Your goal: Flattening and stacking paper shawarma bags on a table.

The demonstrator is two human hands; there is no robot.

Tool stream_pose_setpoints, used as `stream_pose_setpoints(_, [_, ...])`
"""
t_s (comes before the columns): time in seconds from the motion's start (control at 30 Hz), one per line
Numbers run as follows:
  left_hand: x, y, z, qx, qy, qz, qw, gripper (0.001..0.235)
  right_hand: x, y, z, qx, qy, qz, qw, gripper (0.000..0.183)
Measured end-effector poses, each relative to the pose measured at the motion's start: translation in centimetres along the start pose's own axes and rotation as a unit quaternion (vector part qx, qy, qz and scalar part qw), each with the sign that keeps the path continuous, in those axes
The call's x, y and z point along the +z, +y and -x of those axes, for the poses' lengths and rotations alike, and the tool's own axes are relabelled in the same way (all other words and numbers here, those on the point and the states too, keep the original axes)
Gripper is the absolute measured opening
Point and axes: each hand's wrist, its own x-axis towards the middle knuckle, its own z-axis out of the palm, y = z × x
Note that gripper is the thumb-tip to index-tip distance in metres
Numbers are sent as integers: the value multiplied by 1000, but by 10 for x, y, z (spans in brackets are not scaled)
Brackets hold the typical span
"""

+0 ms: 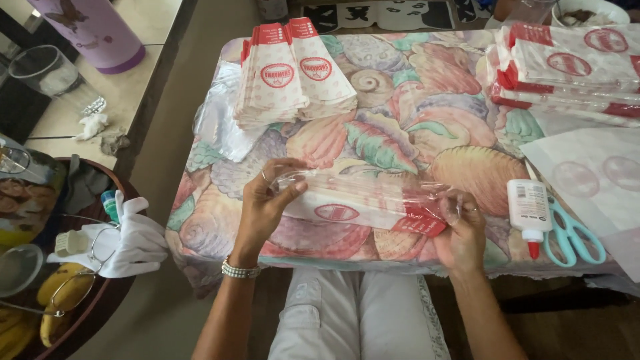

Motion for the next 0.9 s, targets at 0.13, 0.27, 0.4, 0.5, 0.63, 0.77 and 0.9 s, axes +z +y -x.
stream_pose_setpoints(0.13, [1, -5, -1, 6, 3, -15, 1000, 19, 8, -17, 6, 3, -56, 14, 998, 13])
stream_pose_setpoints(0.27, [0, -12, -1, 10, 13, -30, 999, 19, 8, -27, 4, -118, -233, 156, 953, 79])
stream_pose_setpoints(0.4, [5, -1, -3, 11, 10, -48, 999, 20, 20, -49, 13, -125, -292, 234, 919, 85])
stream_pose_setpoints(0.5, [4, -7, -3, 18, 11, -35, 999, 16, 15, -47, -5, -134, -369, 210, 895, 135])
stream_pose_setpoints(0.63, [1, -7, -5, 17, 11, -46, 999, 17, 33, -52, 5, -212, -290, 273, 892, 72])
stream_pose_setpoints(0.77, [-2, -10, -6, 13, -6, -65, 998, 20, 27, -60, 8, -242, -186, 325, 895, 19])
stream_pose_setpoints(0.9, [-3, -6, -9, 55, -28, -26, 998, 11, -9, -46, -7, -265, -298, 267, 877, 10])
